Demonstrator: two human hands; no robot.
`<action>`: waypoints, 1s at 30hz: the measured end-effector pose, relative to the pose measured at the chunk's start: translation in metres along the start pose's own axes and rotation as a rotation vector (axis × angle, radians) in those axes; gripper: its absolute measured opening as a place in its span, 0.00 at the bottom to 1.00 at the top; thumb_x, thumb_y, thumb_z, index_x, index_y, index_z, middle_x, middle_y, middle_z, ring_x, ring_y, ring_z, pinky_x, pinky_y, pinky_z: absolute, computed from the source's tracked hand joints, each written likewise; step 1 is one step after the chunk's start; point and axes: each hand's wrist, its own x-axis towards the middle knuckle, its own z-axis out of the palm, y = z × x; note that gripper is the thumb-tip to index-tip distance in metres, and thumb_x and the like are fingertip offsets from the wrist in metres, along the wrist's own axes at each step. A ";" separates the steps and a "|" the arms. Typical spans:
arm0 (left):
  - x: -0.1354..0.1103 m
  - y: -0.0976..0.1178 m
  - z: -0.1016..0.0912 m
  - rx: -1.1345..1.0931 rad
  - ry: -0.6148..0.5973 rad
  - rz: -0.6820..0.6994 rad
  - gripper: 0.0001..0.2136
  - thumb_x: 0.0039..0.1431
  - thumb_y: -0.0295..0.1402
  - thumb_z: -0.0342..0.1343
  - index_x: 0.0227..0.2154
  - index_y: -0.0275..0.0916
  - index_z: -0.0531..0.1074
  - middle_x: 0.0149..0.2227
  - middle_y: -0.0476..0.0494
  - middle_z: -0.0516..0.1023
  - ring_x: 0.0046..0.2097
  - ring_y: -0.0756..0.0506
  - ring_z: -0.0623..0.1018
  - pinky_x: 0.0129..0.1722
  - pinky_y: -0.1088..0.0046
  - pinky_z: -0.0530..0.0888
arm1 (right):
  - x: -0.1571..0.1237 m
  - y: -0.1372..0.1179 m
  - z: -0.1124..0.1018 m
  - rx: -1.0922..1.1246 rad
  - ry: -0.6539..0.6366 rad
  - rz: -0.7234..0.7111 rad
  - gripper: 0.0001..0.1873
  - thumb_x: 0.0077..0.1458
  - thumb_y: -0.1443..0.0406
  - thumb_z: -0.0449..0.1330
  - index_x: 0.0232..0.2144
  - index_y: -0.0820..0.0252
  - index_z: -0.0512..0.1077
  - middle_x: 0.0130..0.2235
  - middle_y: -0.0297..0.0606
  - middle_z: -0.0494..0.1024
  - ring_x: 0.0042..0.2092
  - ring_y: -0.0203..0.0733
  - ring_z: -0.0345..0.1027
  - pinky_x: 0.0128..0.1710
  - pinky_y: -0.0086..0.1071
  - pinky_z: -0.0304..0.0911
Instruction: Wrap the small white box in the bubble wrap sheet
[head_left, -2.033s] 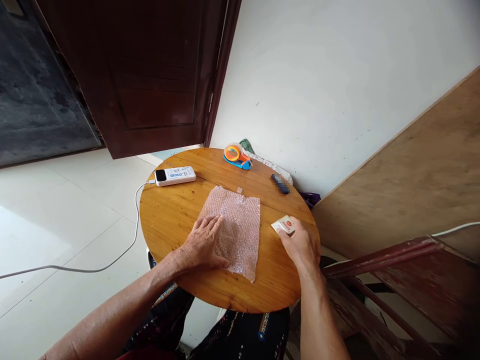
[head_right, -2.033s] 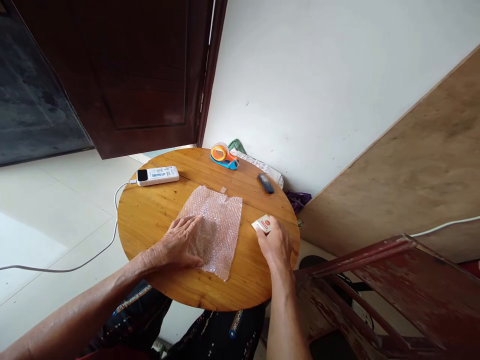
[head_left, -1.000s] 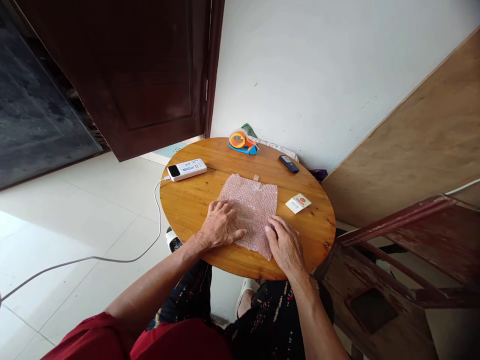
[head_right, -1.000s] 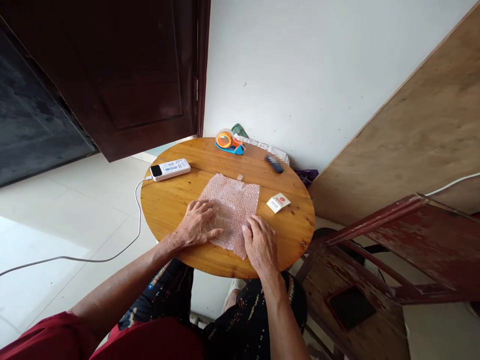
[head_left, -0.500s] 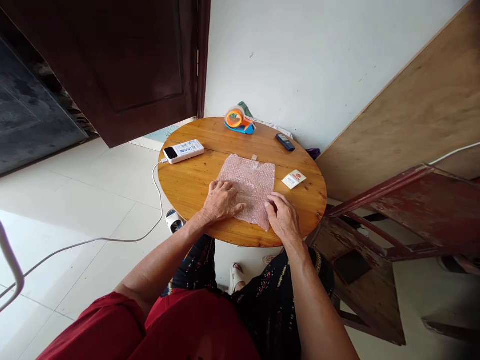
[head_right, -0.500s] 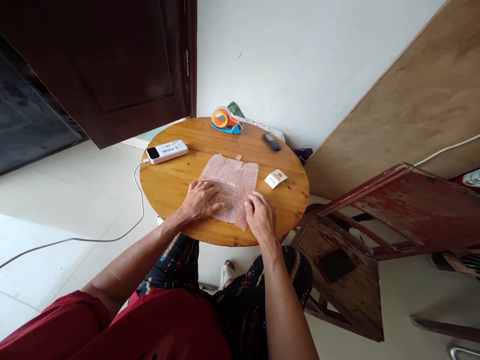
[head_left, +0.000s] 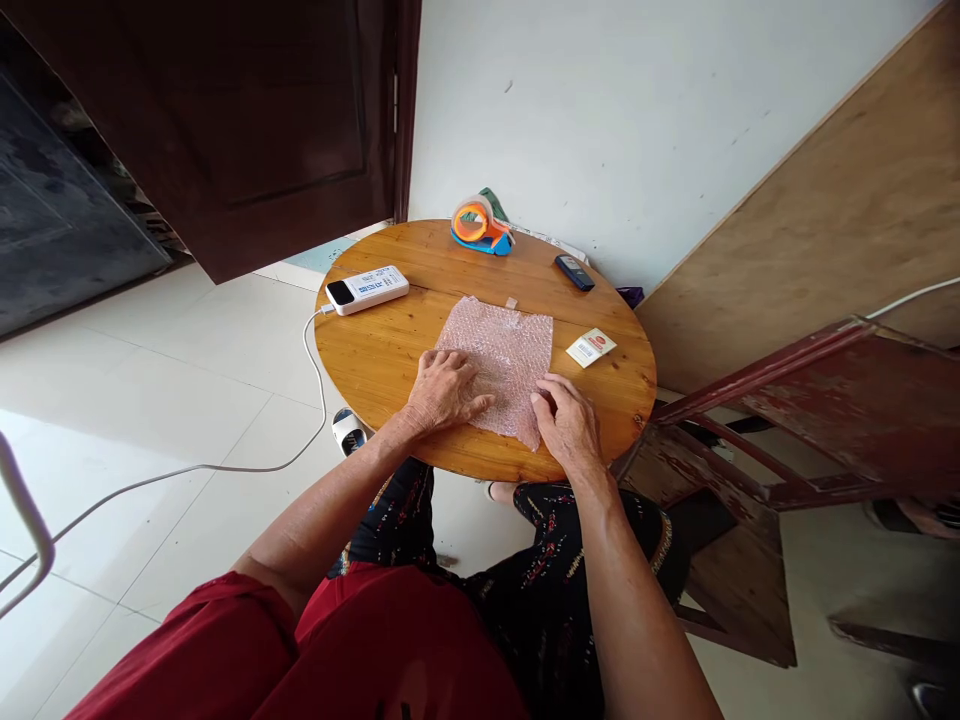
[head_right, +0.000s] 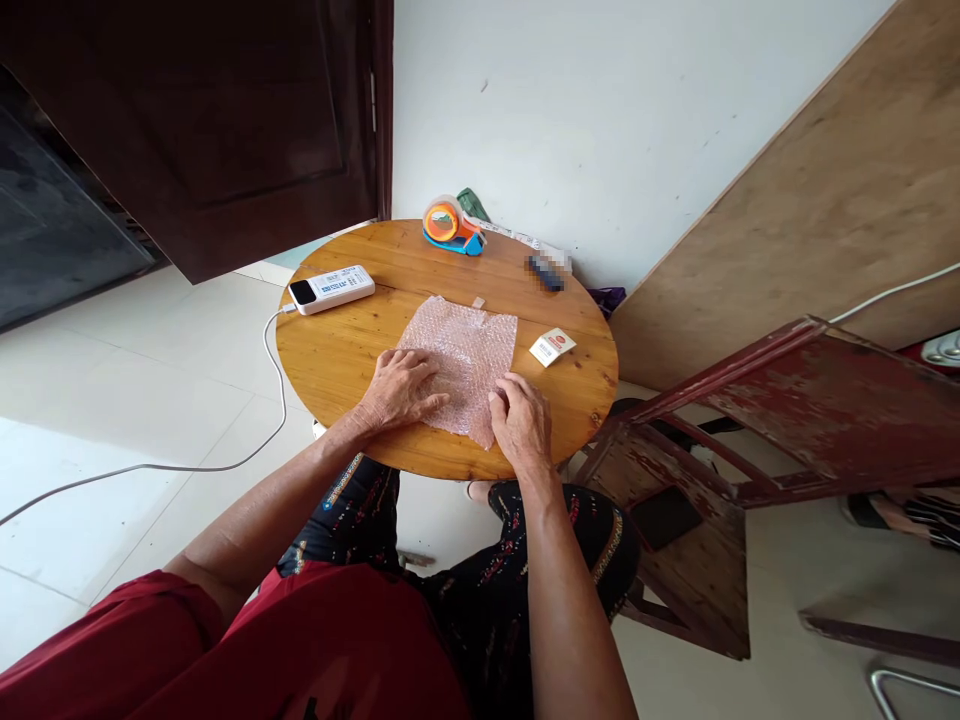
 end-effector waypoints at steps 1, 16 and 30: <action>0.000 0.000 0.000 0.000 -0.001 -0.001 0.22 0.62 0.51 0.51 0.47 0.39 0.75 0.55 0.37 0.72 0.56 0.35 0.68 0.59 0.53 0.57 | 0.000 0.000 0.000 -0.001 -0.001 -0.001 0.16 0.59 0.64 0.50 0.44 0.62 0.74 0.54 0.49 0.76 0.56 0.52 0.68 0.58 0.45 0.59; 0.000 -0.001 0.002 0.014 0.017 -0.012 0.21 0.62 0.50 0.51 0.46 0.41 0.75 0.56 0.39 0.73 0.57 0.37 0.69 0.59 0.55 0.59 | 0.000 0.008 0.007 0.033 0.065 -0.056 0.15 0.59 0.62 0.51 0.42 0.59 0.75 0.52 0.49 0.77 0.52 0.56 0.70 0.55 0.51 0.63; 0.001 0.000 0.003 -0.005 0.013 -0.032 0.27 0.56 0.50 0.57 0.53 0.39 0.70 0.57 0.36 0.73 0.58 0.36 0.69 0.61 0.54 0.58 | 0.002 0.019 0.012 0.001 0.106 -0.082 0.18 0.55 0.69 0.49 0.42 0.59 0.75 0.50 0.47 0.78 0.52 0.52 0.72 0.55 0.48 0.66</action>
